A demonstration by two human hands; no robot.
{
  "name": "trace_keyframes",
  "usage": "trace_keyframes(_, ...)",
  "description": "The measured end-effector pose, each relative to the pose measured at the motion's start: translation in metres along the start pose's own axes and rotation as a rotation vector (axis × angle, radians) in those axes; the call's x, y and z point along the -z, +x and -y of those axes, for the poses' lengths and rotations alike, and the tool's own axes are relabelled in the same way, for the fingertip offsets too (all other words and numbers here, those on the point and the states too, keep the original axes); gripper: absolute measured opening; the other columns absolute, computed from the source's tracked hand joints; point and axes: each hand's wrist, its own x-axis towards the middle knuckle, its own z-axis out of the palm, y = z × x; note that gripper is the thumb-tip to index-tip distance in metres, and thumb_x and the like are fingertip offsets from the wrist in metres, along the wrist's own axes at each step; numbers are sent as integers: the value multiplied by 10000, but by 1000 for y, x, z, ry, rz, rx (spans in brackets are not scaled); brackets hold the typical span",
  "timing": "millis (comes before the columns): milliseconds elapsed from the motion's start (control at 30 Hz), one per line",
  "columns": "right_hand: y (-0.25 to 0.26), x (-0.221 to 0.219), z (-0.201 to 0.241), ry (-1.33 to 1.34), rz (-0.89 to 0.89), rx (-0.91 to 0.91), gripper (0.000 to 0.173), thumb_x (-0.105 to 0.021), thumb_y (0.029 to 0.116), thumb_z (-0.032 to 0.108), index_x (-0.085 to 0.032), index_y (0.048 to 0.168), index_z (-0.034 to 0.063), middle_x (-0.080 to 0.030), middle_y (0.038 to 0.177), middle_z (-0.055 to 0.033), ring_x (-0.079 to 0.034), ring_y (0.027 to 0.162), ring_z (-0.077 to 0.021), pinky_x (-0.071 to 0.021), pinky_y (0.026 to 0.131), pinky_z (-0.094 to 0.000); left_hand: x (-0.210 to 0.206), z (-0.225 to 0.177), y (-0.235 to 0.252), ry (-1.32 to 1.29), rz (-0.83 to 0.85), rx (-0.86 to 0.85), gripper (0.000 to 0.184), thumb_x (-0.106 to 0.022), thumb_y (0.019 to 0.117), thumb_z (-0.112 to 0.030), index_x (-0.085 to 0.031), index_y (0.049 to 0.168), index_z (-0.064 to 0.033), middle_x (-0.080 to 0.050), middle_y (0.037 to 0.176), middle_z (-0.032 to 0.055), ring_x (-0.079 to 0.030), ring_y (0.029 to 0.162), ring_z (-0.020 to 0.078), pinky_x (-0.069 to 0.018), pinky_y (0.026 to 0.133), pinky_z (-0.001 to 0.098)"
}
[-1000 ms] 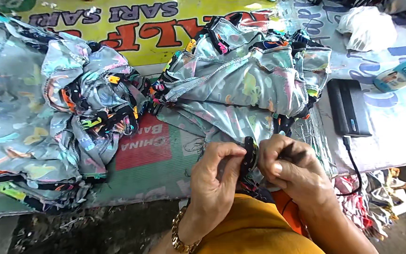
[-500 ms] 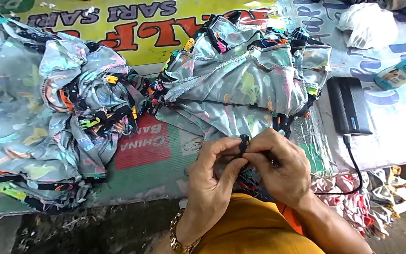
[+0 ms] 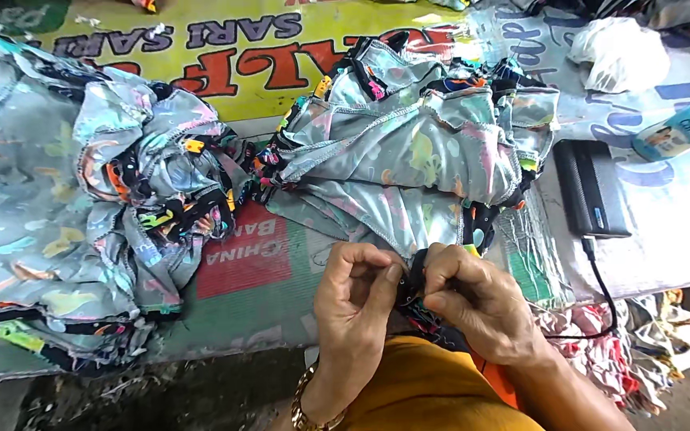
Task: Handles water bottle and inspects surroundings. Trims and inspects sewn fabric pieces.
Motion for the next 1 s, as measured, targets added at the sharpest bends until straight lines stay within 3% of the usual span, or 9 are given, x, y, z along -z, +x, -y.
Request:
trace_keyframes(167,5,0,4,-36,-88,-34,150,-566,1050,145,-607,996,10,-596,897,-10,-551,783,31,-467,686,-106,3,-5,2,130,138,-37,212,-649,994,-87,-595,1198,-92,-692,1022,-26,-672,913,42,-575,830,202)
trace_keyframes(267,9,0,4,-28,-86,-33,153,-577,1044,143,-610,989,3,-604,904,-24,-576,809,14,-492,716,-123,5,-4,3,273,124,-115,116,-635,995,-73,-653,1108,-60,-690,1032,-11,-667,929,30,-577,821,183)
trace_keyframes(400,8,-3,0,-89,-63,12,115,-604,1015,108,-604,974,0,-589,881,-53,-578,801,-17,-494,713,-130,9,4,6,395,114,-235,107,-582,1031,-119,-682,1068,-116,-676,1048,-14,-651,1012,50,-557,888,198)
trace_keyframes(633,7,-3,1,-254,-106,14,107,-626,1002,127,-621,973,24,-599,855,-37,-578,773,-10,-488,691,-123,20,-2,0,535,267,-234,180,-615,1014,-244,-645,1169,-158,-671,1117,-29,-624,1072,52,-525,922,233)
trace_keyframes(867,6,-1,3,-108,-9,-95,130,-611,1011,122,-630,965,2,-614,869,-23,-576,779,13,-487,691,-122,26,-7,-2,711,285,-227,150,-603,1040,-276,-668,1082,-147,-718,1014,-45,-645,927,22,-476,872,291)
trace_keyframes(1000,2,-5,3,-238,16,-105,127,-618,1012,135,-644,968,18,-630,848,-21,-581,757,3,-488,684,-132,27,-5,-4,749,280,-226,117,-607,1014,-218,-680,1039,-130,-722,955,-39,-631,879,31,-450,847,298)
